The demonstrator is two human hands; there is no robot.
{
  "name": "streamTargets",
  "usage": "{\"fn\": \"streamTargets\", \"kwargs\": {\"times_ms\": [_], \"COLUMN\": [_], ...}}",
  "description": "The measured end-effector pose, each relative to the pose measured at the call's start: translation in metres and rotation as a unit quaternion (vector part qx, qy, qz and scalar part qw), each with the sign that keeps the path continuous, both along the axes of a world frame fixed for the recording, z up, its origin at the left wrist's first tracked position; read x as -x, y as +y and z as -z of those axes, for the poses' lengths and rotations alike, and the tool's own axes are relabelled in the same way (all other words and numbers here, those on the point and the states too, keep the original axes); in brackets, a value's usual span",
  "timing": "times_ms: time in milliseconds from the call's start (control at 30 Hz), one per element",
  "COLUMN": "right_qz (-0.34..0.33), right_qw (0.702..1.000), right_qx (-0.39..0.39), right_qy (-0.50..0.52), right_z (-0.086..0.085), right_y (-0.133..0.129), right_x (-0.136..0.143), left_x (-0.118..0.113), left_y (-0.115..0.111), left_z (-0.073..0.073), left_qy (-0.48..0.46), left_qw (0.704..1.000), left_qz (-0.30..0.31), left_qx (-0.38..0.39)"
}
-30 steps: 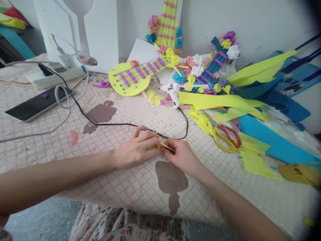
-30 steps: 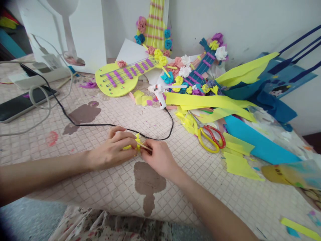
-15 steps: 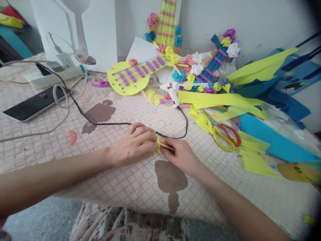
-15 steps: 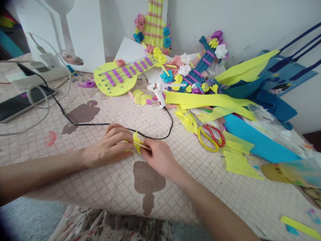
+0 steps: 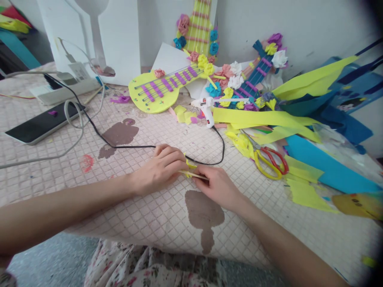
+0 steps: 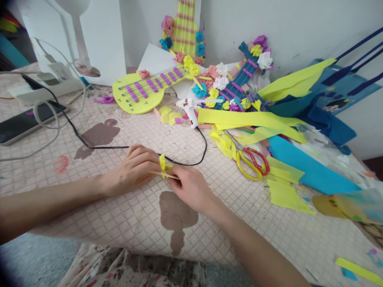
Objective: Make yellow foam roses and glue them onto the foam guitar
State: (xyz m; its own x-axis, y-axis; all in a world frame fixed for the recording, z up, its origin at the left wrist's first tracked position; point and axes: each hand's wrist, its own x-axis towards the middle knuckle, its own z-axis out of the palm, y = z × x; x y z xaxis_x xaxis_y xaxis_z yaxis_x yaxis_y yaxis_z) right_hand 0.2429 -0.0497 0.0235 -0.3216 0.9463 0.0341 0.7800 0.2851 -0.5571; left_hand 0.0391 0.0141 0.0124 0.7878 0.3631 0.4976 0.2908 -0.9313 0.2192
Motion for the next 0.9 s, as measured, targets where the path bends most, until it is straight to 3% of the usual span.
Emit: {"fn": "streamTargets", "kwargs": {"times_ms": [300,533,900], "right_qz": [-0.044,-0.081,-0.081], "right_qw": [0.998,0.991,0.991], "right_qx": [-0.021,-0.078,-0.069], "right_qy": [-0.029,-0.072,-0.079], "right_z": [-0.006,-0.003,-0.003], "right_y": [-0.001,0.003,0.004], "right_x": [-0.015,-0.019,-0.016], "left_x": [-0.001,-0.001,-0.005], "left_y": [0.000,0.000,-0.005], "left_z": [0.000,0.002,0.004], "left_qy": [-0.019,-0.002,0.017], "left_qw": [0.999,1.000,0.999], "left_qz": [-0.007,-0.013,-0.013], "left_qx": [0.041,0.010,-0.032]}}
